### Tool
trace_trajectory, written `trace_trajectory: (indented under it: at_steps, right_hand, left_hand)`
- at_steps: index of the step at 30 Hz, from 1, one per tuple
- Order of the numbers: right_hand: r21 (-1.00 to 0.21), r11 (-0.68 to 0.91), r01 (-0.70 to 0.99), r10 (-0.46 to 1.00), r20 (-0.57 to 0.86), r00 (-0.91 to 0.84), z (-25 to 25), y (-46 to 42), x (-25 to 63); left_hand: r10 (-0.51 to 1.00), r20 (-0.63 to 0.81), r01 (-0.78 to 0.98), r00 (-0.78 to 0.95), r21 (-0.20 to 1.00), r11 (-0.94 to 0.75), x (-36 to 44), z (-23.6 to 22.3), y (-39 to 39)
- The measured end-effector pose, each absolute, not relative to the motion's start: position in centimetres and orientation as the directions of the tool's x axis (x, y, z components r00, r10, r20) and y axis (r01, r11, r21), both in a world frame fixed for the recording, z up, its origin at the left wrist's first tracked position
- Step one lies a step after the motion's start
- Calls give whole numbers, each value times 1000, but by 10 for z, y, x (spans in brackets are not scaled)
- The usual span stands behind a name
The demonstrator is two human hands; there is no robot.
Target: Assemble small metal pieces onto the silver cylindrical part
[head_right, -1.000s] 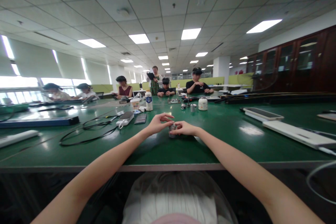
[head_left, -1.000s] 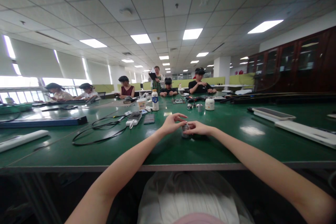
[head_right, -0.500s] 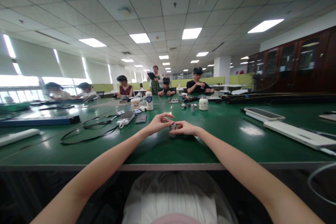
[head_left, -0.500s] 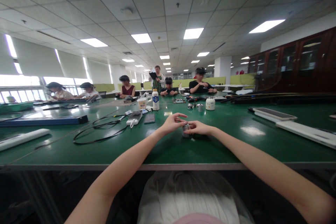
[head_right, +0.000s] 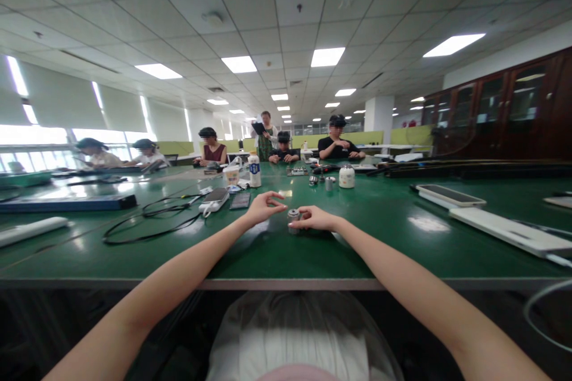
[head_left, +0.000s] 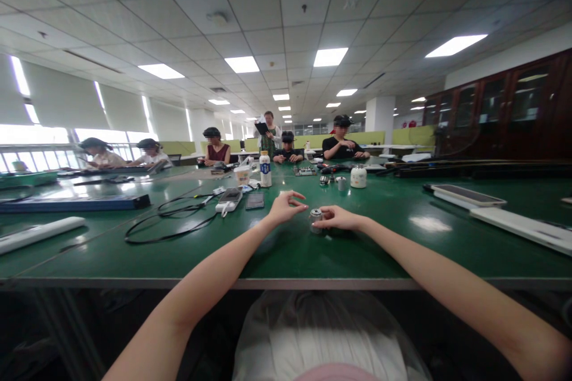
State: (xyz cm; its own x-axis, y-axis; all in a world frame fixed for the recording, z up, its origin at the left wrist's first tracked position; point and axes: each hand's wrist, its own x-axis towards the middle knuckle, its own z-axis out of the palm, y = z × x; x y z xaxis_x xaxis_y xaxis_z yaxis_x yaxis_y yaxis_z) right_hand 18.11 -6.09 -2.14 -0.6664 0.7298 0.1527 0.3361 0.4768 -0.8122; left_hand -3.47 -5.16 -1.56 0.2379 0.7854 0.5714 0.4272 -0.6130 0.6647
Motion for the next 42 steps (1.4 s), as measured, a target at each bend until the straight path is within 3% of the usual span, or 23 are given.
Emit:
trace_trajectory:
  at_steps: [6,15,22,28,36,42]
  right_hand:
    - [-821,463,334,730,140,-669,-18,-65,181]
    - [-821,468,326,725,146,-674,-19,-65,181]
    - [-830,455,324,735,144,-663,-22,-61,181]
    - [-831,460,314,725,147,-673,-22,-61,181]
    - [-831,461,311,724,150,-674,-22,-61,181]
    - [-835,454,310,734,152,-662,-18,-66,181]
  left_hand:
    - [850,353,556,391,645,-524,-52,-31,-39]
    - [852,445,555,274,651,-518,-40,-32,-45]
    - [709,657,252,258,663,-705,-17,-8,-67]
    - [694,615,206,374,675,-709,-12,-5,-81]
    - [705,633,212,319,678,-704,-8,-7,-81]
    - [723,556,131,411,748,-650,-9,-10,-76]
